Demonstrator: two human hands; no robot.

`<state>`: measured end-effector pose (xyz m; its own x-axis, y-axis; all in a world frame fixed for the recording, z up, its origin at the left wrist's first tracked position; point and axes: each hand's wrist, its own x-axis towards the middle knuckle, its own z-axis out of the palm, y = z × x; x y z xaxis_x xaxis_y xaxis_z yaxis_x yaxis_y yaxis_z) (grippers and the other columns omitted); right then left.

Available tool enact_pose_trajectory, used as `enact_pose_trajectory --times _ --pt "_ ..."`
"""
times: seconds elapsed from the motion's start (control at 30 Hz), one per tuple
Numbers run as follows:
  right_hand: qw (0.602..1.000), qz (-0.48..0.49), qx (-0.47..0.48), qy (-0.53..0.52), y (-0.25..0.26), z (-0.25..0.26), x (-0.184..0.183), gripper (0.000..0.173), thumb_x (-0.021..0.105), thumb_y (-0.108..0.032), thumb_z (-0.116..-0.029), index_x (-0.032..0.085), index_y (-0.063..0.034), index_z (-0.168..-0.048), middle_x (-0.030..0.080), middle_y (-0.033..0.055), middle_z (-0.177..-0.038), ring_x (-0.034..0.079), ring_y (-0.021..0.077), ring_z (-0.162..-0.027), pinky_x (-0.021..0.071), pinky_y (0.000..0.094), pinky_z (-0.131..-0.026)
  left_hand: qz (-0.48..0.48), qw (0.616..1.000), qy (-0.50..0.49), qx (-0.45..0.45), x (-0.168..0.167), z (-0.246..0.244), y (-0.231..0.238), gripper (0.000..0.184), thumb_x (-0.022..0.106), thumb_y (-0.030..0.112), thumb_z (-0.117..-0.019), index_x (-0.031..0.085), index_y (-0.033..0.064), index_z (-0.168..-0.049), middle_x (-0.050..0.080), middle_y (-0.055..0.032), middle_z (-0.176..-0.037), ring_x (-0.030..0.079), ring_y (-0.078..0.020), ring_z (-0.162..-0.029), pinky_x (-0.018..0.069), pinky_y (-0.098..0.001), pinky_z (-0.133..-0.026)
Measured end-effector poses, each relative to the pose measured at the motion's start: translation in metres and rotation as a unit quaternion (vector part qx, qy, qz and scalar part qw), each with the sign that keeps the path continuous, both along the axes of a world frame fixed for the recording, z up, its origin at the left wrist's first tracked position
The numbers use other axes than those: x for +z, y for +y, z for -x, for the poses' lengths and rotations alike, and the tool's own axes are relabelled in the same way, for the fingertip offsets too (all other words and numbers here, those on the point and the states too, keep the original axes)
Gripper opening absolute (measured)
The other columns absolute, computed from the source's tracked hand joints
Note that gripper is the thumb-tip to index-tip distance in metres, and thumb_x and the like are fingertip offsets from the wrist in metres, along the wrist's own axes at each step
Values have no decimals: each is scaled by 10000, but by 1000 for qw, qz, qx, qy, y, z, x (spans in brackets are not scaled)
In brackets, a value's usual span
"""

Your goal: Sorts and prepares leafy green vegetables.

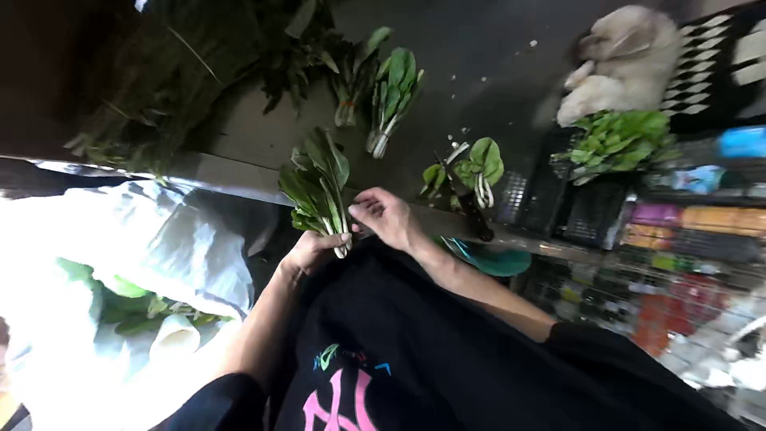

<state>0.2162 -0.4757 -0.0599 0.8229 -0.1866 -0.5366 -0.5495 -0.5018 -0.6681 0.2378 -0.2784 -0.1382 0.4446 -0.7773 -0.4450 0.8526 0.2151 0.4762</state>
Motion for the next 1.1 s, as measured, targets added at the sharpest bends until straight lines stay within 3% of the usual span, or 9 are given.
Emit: enact_pose_trajectory --times 0.1,0.17,0.37,0.47,0.53,0.63,0.8,0.93,1.1 --pt "999 -9 -23 28 7 10 -3 378 719 -329 -971 648 -31 -1193 701 116 -958 706 186 -751 627 396 -706 -61 993 -84 -61 -4 8 -16 246 721 72 -859 683 39 -1100 739 -17 -960 701 -111 -868 599 -312 -824" --pt "999 19 -12 -26 0 20 -3 302 719 -274 -970 679 -21 -1129 717 102 -969 716 160 -811 624 377 -768 -100 982 -140 -77 -5 12 -23 227 723 93 -872 682 61 -1093 719 10 -923 680 -83 -820 590 -283 -780" --pt "975 55 29 -213 -15 46 17 203 779 -173 -893 747 -17 -1020 747 81 -1008 717 108 -952 599 312 -888 -121 941 -315 -33 13 16 -18 411 787 206 -867 642 31 -1210 716 16 -1080 670 -35 -1030 563 -278 -955" --pt "942 34 38 -331 -20 62 22 206 791 -95 -860 732 2 -1032 751 77 -999 722 87 -931 614 276 -859 -143 932 -334 7 31 30 -18 327 773 130 -870 662 19 -1157 722 26 -1023 675 -20 -973 573 -248 -911" --pt "930 -20 52 -363 -28 76 29 187 751 -57 -872 729 11 -1045 740 73 -1002 710 73 -911 612 254 -839 -174 920 -348 41 63 45 -20 227 738 96 -860 662 35 -1065 687 109 -913 640 76 -882 551 -153 -839" --pt "910 -75 103 -395 -45 99 38 118 697 -42 -929 741 -7 -1032 733 73 -1038 705 99 -962 611 272 -874 -185 921 -335 74 74 78 -27 241 729 64 -863 660 34 -1092 691 83 -932 648 41 -892 562 -182 -839" --pt "853 -120 184 -473 -68 138 38 94 696 -60 -964 734 -28 -1045 738 74 -1057 709 142 -1037 601 312 -943 -79 946 -272 158 53 137 -49 299 765 313 -894 689 144 -1128 698 31 -954 653 -77 -806 572 -277 -700" --pt "833 -198 200 -476 -71 173 32 103 679 -44 -973 731 -10 -1055 733 95 -1085 710 181 -1044 609 356 -948 -30 940 -170 294 56 187 -55 312 735 305 -927 650 162 -1191 701 0 -1005 677 -125 -877 588 -333 -782" --pt "837 -215 213 -456 -59 204 21 116 659 -91 -994 755 -67 -1055 751 61 -1084 716 177 -1048 614 373 -940 -61 892 -81 440 68 210 -27 265 646 208 -991 601 124 -1238 712 -49 -982 702 -179 -865 604 -401 -819"
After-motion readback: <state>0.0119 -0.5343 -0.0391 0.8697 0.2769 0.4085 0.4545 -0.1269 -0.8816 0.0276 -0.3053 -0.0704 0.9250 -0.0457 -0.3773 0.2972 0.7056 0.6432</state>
